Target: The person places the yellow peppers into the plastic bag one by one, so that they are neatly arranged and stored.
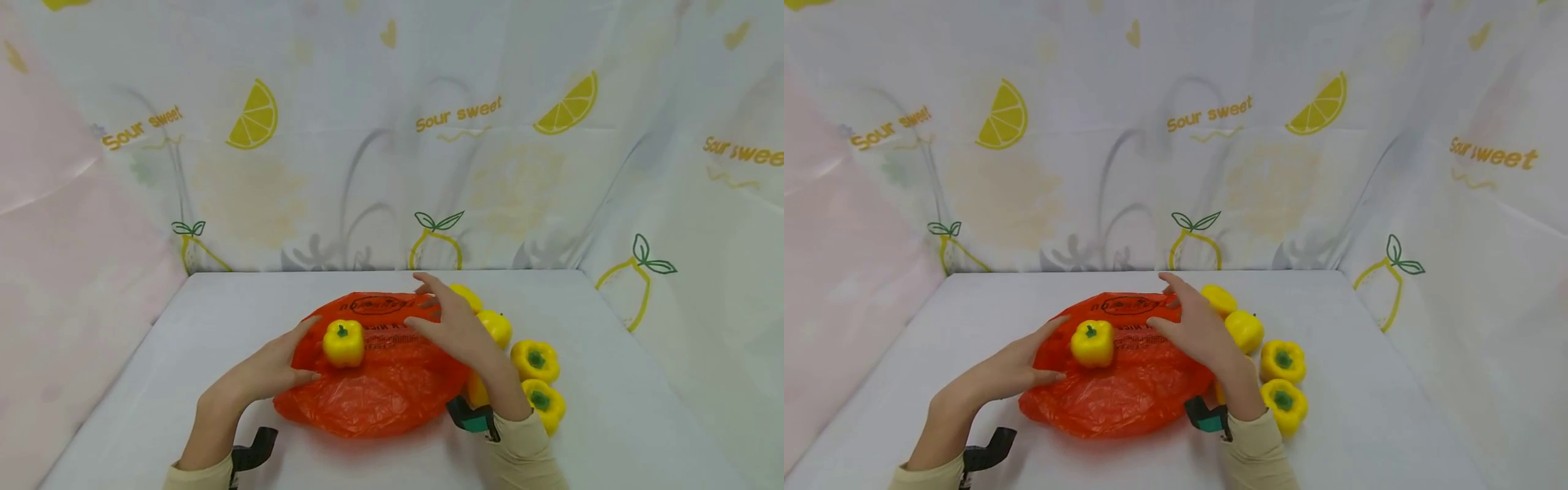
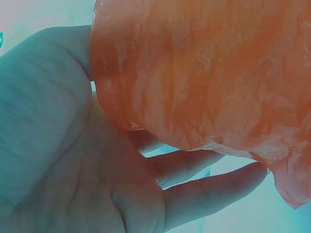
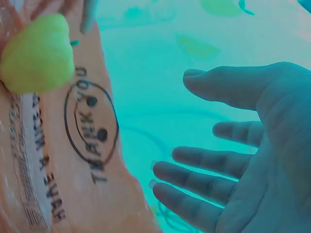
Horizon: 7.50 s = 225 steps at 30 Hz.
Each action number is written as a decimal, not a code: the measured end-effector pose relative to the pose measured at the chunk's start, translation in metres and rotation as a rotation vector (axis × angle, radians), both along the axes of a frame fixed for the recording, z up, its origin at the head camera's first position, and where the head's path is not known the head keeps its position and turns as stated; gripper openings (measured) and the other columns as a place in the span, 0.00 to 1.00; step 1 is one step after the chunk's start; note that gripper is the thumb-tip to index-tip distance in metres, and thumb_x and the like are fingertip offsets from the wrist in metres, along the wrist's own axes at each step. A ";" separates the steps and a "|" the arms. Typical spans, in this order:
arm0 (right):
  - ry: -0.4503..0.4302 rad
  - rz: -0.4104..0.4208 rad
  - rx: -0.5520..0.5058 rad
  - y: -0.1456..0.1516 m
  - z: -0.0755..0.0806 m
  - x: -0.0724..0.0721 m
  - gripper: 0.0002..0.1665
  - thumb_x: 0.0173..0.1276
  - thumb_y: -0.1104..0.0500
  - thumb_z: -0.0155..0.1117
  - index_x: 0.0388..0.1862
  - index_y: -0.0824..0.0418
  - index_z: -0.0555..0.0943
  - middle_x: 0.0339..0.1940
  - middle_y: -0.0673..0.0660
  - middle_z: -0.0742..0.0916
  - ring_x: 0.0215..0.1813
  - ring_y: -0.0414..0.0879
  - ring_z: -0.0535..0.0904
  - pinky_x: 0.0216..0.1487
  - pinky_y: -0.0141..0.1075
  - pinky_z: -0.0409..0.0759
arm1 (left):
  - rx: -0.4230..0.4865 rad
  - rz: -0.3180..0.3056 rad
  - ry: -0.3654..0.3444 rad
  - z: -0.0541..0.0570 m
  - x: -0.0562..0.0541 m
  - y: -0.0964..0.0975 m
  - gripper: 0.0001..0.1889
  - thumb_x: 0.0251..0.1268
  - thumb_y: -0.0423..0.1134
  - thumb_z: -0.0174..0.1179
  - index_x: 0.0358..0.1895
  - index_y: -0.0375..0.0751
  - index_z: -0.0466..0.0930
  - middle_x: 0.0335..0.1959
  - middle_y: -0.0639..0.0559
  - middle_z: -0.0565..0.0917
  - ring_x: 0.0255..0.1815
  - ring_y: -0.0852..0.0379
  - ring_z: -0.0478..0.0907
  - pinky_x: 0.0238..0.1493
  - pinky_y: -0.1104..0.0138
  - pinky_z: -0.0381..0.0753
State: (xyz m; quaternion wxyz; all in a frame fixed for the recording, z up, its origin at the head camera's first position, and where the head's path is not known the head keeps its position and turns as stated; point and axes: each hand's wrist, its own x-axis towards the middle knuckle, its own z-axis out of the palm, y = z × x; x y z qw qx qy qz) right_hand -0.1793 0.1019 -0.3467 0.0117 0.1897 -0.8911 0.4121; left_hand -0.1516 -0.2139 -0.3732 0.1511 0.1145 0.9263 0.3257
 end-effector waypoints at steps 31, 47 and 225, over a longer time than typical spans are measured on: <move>-0.405 -0.281 0.339 0.104 -0.026 -0.016 0.47 0.65 0.43 0.64 0.74 0.68 0.62 0.70 0.71 0.73 0.67 0.66 0.70 0.68 0.63 0.69 | -0.035 0.005 0.005 0.000 0.002 -0.002 0.51 0.61 0.45 0.69 0.81 0.52 0.44 0.78 0.38 0.60 0.76 0.33 0.59 0.69 0.35 0.64; -0.425 -0.271 0.354 0.092 -0.028 -0.017 0.42 0.56 0.47 0.71 0.62 0.65 0.65 0.47 0.62 0.83 0.45 0.54 0.78 0.48 0.47 0.79 | -0.044 0.015 0.005 -0.002 0.003 -0.001 0.51 0.60 0.45 0.69 0.81 0.52 0.44 0.78 0.38 0.60 0.76 0.33 0.59 0.70 0.35 0.64; -0.040 -0.111 0.367 0.059 -0.050 -0.053 0.31 0.65 0.58 0.64 0.65 0.61 0.66 0.56 0.64 0.74 0.49 0.57 0.75 0.57 0.53 0.79 | -0.040 0.029 -0.013 0.001 0.003 -0.002 0.48 0.62 0.49 0.67 0.81 0.55 0.46 0.78 0.43 0.62 0.77 0.37 0.60 0.70 0.36 0.65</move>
